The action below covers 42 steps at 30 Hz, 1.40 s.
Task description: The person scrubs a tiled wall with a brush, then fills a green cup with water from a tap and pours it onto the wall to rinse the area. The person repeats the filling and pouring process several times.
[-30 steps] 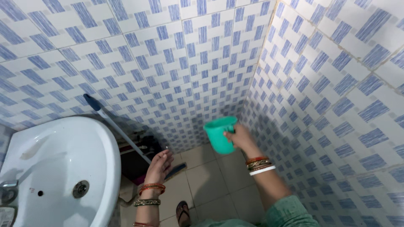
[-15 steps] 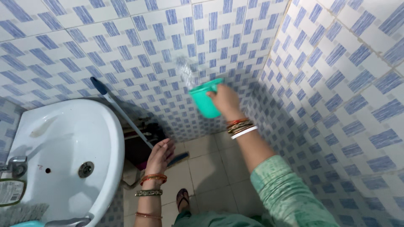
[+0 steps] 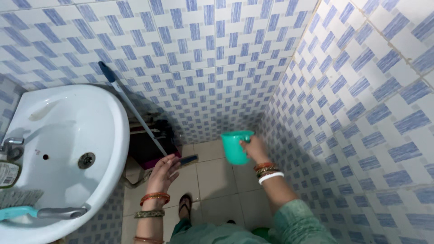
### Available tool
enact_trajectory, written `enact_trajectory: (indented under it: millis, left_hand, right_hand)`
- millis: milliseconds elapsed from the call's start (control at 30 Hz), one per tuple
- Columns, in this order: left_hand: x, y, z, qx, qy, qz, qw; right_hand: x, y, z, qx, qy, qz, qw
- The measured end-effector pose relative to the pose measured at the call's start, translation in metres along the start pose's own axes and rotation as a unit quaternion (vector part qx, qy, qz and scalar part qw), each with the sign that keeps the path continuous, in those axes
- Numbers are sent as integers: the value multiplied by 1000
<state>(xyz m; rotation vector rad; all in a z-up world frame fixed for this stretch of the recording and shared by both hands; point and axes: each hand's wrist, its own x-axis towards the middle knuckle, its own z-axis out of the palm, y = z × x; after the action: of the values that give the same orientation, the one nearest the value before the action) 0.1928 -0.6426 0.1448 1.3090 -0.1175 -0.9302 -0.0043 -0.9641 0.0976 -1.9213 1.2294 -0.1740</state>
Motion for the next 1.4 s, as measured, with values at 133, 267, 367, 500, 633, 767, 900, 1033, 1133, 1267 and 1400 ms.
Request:
enact_trajectory:
  millis: [133,267,367,500,633,767,900,1033,1133,1267,1400]
  left_hand:
    - [-14,-17,-18,-12,18,-4,1000]
    - [-28,-15,-27,-18,18,3,1000]
    - [-45,-2,-27,-11,24,29,999]
    - [-73,12,-31,25,40,38,998]
    - [-108,10,-56,40,40,46,997]
    - [-142,5,-98,70,63,34,995]
    - [-190,-1,-152,91,81,62,991]
    - [-242,-20,-223,123,104,77,984]
    - [-273,-47,-279,108,93,137,980]
    - [-331,-75,-356,131,112,167,971]
    - [-394,-87,-403,254,218,176,926]
  right_hand:
    - [-7,25,41,36,-63,34,997]
    - [-13,17,44,13,-76,31,997]
    - [-2,-12,17,13,82,-26,996]
    - [9,-49,-36,15,270,-106,957]
    - [-17,-55,-32,75,206,-46,975]
    - [-61,-44,42,107,92,-10,990]
    - [-130,-45,118,138,-15,-17,990]
    - [-203,-65,170,85,-85,-42,992]
    - [-251,-77,192,15,-126,-70,989]
    - [-320,-93,223,-19,-171,-102,980]
    - [-367,-104,263,-101,-197,-186,957]
